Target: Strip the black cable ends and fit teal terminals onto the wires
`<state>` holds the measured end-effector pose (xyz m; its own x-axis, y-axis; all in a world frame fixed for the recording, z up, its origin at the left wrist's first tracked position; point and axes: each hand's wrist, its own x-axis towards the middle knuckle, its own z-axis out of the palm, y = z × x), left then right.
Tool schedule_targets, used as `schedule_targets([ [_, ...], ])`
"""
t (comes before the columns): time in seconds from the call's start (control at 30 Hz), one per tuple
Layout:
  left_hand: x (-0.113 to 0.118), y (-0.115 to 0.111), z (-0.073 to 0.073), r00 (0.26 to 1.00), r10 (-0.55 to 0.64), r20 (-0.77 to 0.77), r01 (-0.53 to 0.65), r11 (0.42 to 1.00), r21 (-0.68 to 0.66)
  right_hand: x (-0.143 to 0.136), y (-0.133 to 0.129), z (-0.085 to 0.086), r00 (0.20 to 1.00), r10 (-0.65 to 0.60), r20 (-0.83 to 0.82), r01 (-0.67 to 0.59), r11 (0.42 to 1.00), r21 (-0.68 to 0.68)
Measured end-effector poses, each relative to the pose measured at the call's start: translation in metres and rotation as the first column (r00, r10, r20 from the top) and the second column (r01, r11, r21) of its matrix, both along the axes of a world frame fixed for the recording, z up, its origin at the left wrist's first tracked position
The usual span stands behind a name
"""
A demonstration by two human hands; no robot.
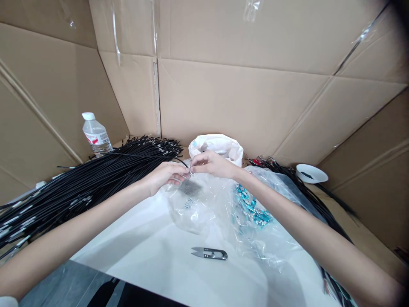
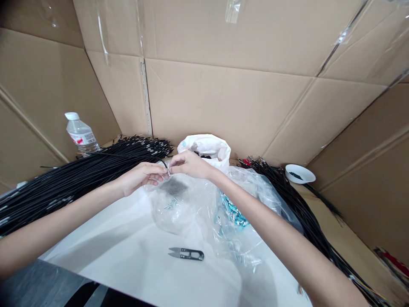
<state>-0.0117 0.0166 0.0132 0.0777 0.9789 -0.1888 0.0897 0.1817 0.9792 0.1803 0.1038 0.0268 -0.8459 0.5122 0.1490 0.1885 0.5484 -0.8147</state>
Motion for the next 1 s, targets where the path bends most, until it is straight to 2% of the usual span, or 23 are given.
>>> schedule_targets([
  [0.1,-0.001,0.000,0.001,0.989,-0.084,-0.120,0.092,0.994,0.061,0.003,0.000,0.000,0.999,0.026,0.027,-0.025,0.999,-0.025],
  [0.2,-0.003,-0.002,-0.001,0.927,-0.162,-0.339,0.222,0.964,0.144,0.005,0.001,0.001,0.990,0.101,0.102,-0.104,0.994,0.030],
  [0.27,-0.002,-0.003,-0.001,0.818,-0.118,-0.563,0.286,0.933,0.219,0.004,0.001,0.002,0.976,0.119,0.180,-0.144,0.981,0.131],
  [0.3,0.000,-0.004,-0.001,0.720,-0.051,-0.692,0.322,0.908,0.268,0.003,0.001,0.002,0.970,0.104,0.222,-0.150,0.967,0.204],
  [0.33,0.001,-0.004,-0.001,0.590,0.043,-0.806,0.372,0.872,0.319,0.001,0.000,0.003,0.962,0.071,0.263,-0.150,0.945,0.292],
  [0.4,0.005,-0.004,0.000,0.295,0.263,-0.918,0.519,0.763,0.385,-0.003,0.000,0.005,0.943,-0.032,0.330,-0.147,0.852,0.502],
  [0.43,0.007,-0.003,0.000,0.175,0.361,-0.916,0.607,0.693,0.390,-0.004,-0.001,0.006,0.932,-0.091,0.350,-0.154,0.776,0.612],
  [0.47,0.007,-0.001,0.000,0.092,0.440,-0.893,0.687,0.621,0.377,-0.006,-0.001,0.006,0.922,-0.142,0.360,-0.172,0.682,0.710],
  [0.5,0.007,0.001,0.000,0.041,0.498,-0.866,0.748,0.560,0.357,-0.007,-0.002,0.006,0.914,-0.176,0.366,-0.203,0.583,0.786],
  [0.57,0.003,0.004,-0.001,0.010,0.555,-0.832,0.804,0.490,0.336,-0.006,-0.002,0.004,0.903,-0.206,0.378,-0.269,0.416,0.869],
  [0.6,0.000,0.006,-0.001,0.023,0.554,-0.832,0.804,0.484,0.344,-0.005,-0.003,0.003,0.901,-0.211,0.379,-0.285,0.371,0.884],
  [0.63,-0.003,0.007,-0.002,0.057,0.538,-0.841,0.783,0.498,0.372,-0.003,-0.003,0.001,0.903,-0.213,0.373,-0.283,0.358,0.890],
  [0.67,-0.005,0.007,-0.003,0.115,0.507,-0.854,0.737,0.533,0.415,-0.001,-0.004,0.000,0.908,-0.215,0.360,-0.265,0.371,0.890],
  [0.73,-0.009,0.005,-0.004,0.299,0.402,-0.865,0.577,0.646,0.500,0.004,-0.005,-0.003,0.920,-0.229,0.318,-0.200,0.423,0.884],
  [0.8,-0.009,0.003,-0.005,0.541,0.286,-0.791,0.371,0.762,0.530,0.008,-0.007,-0.004,0.933,-0.232,0.275,-0.147,0.451,0.880],
  [0.87,-0.007,0.001,-0.006,0.744,0.178,-0.644,0.224,0.841,0.492,0.011,-0.008,-0.005,0.943,-0.226,0.242,-0.122,0.442,0.888],
  [0.9,-0.005,0.001,-0.006,0.815,0.129,-0.565,0.177,0.873,0.454,0.012,-0.008,-0.005,0.947,-0.223,0.231,-0.117,0.432,0.894],
  [1.0,0.000,0.001,-0.006,0.934,0.023,-0.357,0.084,0.956,0.281,0.013,-0.009,-0.005,0.945,-0.234,0.229,-0.124,0.389,0.913],
])
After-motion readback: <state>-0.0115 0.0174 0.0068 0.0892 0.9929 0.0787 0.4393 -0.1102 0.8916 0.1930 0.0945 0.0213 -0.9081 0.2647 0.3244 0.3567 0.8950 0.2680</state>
